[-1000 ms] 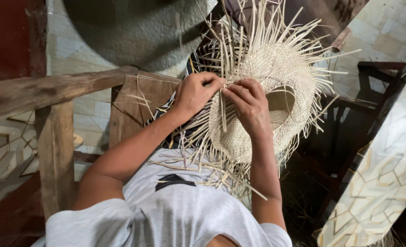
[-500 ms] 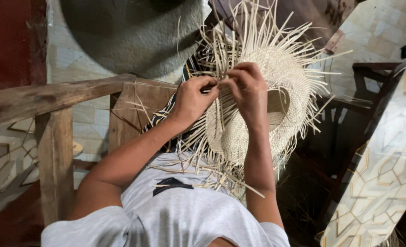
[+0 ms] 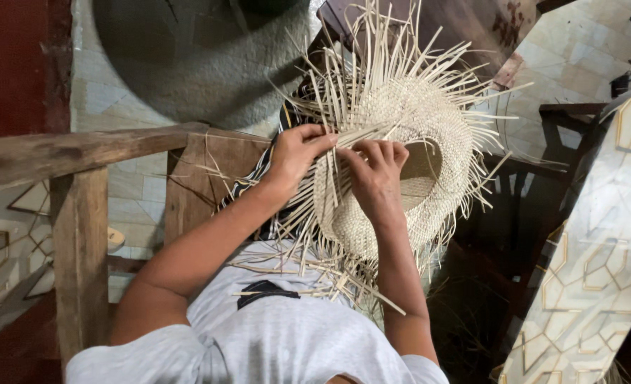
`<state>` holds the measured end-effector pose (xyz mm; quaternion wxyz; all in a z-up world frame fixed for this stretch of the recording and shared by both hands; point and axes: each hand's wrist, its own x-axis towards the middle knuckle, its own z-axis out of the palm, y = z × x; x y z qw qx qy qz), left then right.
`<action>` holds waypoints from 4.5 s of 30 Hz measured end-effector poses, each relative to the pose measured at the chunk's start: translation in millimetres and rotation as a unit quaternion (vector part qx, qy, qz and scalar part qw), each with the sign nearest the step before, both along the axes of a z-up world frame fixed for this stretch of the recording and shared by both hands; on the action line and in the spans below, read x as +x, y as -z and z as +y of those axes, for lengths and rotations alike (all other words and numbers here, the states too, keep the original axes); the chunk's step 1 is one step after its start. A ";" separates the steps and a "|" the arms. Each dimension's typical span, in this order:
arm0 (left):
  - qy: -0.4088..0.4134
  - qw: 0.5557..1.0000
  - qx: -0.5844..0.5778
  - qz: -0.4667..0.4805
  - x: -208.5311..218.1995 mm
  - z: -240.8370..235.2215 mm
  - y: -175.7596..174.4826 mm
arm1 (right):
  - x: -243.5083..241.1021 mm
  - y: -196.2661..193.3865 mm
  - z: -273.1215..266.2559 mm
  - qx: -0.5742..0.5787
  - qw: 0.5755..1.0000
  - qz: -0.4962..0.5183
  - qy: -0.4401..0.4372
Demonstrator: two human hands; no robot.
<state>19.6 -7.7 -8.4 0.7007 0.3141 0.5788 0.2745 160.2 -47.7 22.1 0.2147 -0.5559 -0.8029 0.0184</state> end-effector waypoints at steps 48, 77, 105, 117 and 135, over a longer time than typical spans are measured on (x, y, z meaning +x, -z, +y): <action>0.249 0.942 0.214 0.069 -28.9 18.1 -9.0 | -20.3 -25.4 22.4 -0.369 0.866 0.314 0.121; 0.254 0.910 0.314 0.089 -32.9 21.7 -3.7 | -13.5 -24.4 30.4 -0.402 0.905 0.121 0.075; 0.211 0.917 0.331 0.071 -31.4 21.7 -1.6 | -10.4 -9.9 30.8 -0.311 0.935 0.093 0.142; 0.151 0.928 0.321 0.112 -24.4 12.7 9.6 | 13.4 -22.5 36.9 -0.135 0.959 -0.079 0.238; 0.168 0.901 0.331 0.224 -26.3 14.1 -7.2 | -5.8 -13.1 55.5 -0.144 0.960 0.193 -0.141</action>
